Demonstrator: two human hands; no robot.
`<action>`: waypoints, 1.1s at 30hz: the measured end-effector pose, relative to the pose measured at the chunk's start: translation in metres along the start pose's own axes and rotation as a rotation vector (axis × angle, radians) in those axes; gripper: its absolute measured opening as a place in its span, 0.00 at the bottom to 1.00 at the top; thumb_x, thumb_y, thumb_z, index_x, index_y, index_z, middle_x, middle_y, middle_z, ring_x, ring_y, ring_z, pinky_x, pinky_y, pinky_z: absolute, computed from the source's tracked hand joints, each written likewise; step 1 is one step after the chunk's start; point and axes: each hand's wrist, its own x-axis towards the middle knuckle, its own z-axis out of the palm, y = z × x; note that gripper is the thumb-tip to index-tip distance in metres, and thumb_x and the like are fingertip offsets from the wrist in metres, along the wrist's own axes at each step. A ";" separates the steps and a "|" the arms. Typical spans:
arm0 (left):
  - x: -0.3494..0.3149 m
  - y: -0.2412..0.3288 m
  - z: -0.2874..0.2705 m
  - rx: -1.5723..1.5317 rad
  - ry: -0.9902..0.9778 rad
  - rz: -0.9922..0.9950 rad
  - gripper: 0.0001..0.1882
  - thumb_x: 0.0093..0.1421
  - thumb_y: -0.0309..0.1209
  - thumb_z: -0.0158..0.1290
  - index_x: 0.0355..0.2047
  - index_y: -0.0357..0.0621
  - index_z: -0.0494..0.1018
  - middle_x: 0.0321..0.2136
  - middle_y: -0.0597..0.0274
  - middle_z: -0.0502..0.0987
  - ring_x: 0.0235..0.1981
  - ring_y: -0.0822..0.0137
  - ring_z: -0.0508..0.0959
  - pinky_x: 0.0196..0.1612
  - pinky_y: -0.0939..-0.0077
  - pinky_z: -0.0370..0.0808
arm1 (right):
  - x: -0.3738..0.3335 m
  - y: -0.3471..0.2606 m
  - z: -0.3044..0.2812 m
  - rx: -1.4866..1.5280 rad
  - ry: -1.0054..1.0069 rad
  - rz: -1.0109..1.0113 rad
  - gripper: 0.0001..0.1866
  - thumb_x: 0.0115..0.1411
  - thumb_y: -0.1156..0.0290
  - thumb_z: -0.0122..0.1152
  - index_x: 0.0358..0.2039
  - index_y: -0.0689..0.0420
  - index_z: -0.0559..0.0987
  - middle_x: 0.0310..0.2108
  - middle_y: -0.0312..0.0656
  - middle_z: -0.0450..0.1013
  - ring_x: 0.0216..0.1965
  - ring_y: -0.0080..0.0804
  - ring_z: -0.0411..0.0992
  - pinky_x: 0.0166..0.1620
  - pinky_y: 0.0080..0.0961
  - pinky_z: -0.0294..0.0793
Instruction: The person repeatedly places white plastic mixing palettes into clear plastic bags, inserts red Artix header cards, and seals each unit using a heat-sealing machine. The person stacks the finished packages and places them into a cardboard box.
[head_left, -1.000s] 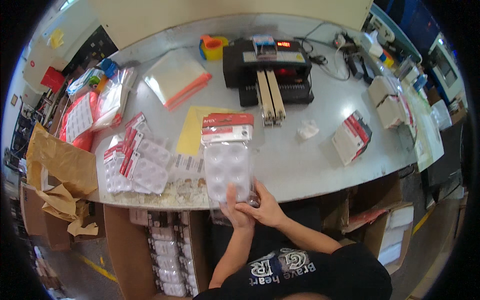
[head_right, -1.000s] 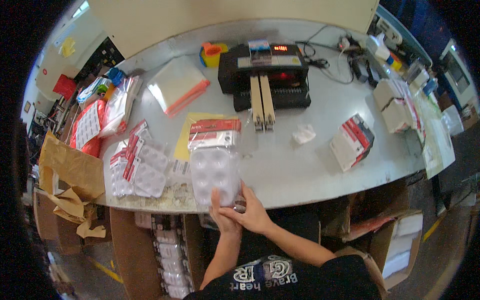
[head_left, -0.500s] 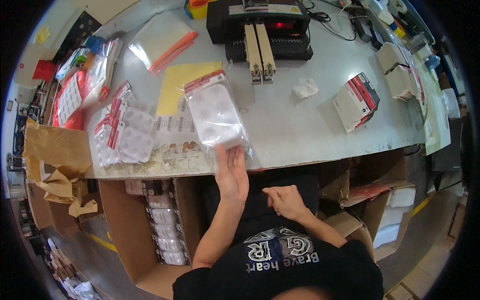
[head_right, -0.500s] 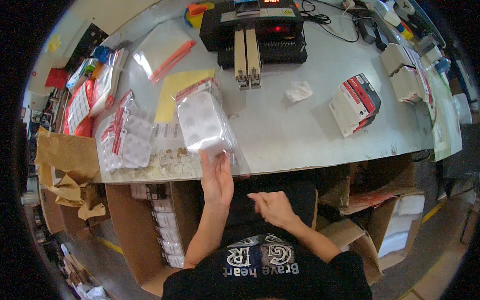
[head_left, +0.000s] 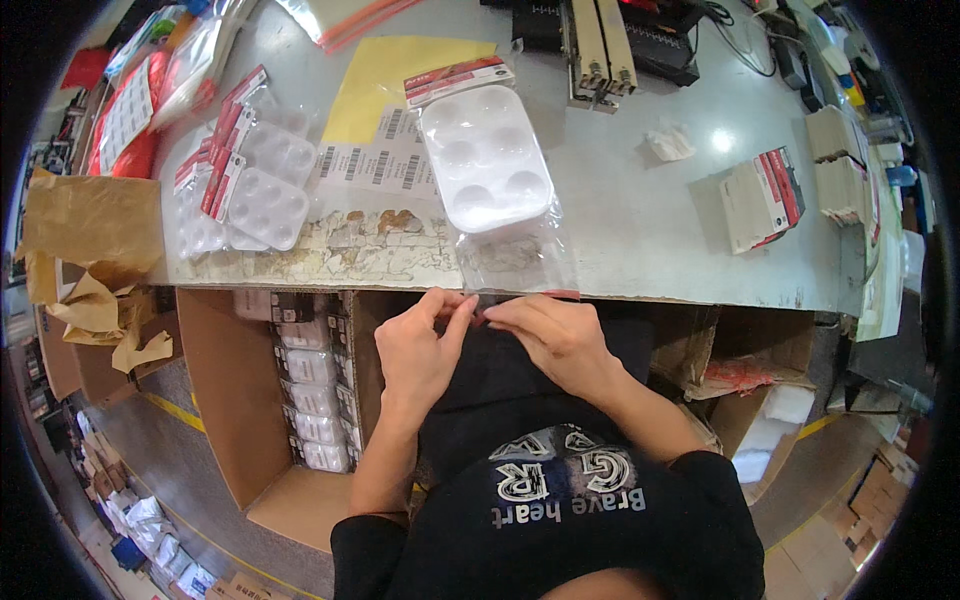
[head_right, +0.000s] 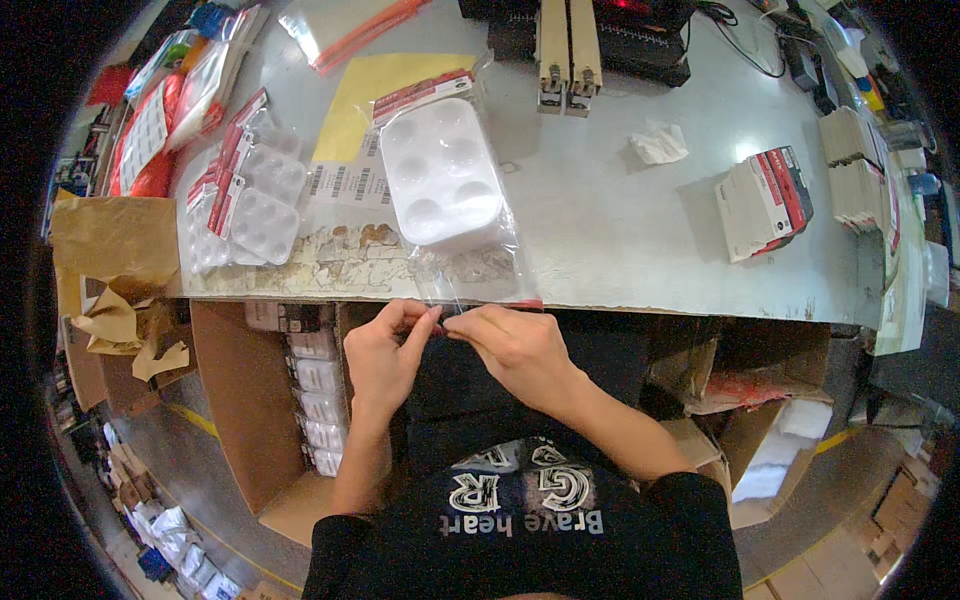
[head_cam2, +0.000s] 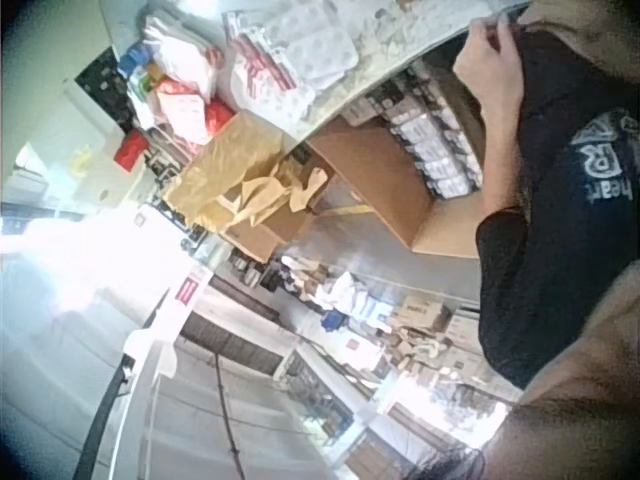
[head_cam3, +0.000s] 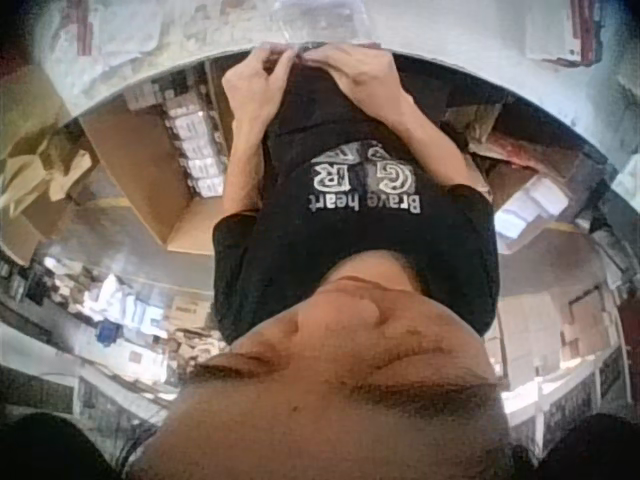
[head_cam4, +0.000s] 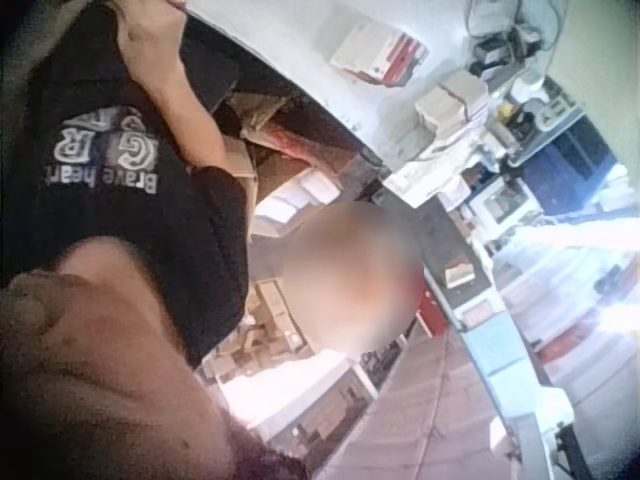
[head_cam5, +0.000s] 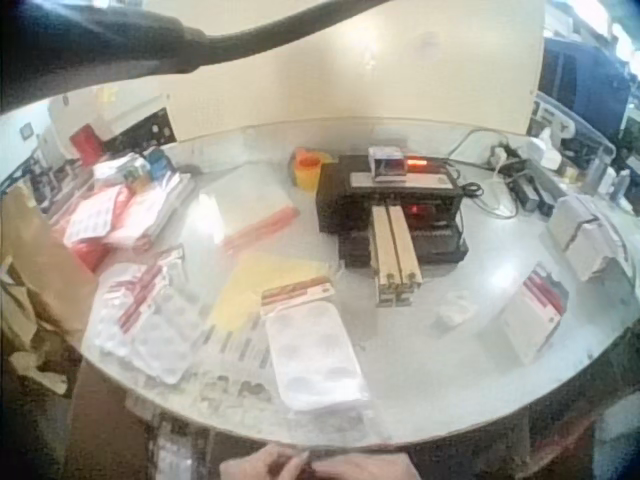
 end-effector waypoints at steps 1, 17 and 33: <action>0.001 -0.001 -0.002 -0.124 -0.006 -0.050 0.09 0.54 0.33 0.59 0.28 0.40 0.76 0.20 0.59 0.80 0.23 0.68 0.81 0.26 0.79 0.74 | 0.005 0.000 0.004 -0.023 -0.005 -0.019 0.08 0.49 0.73 0.65 0.32 0.55 0.79 0.30 0.38 0.75 0.28 0.32 0.75 0.30 0.24 0.74; 0.005 -0.005 -0.005 -0.118 -0.130 -0.117 0.08 0.55 0.32 0.58 0.28 0.39 0.79 0.21 0.57 0.80 0.22 0.68 0.81 0.24 0.80 0.73 | 0.007 0.006 0.022 -0.030 0.055 0.027 0.10 0.40 0.77 0.70 0.26 0.57 0.80 0.25 0.39 0.71 0.26 0.33 0.72 0.28 0.26 0.70; 0.003 -0.023 -0.007 -0.277 0.089 0.113 0.06 0.51 0.22 0.61 0.30 0.37 0.76 0.20 0.63 0.77 0.19 0.81 0.73 0.21 0.88 0.65 | -0.248 0.106 -0.246 -1.163 -0.074 1.110 0.06 0.52 0.78 0.59 0.32 0.61 0.74 0.32 0.48 0.70 0.34 0.46 0.71 0.36 0.41 0.70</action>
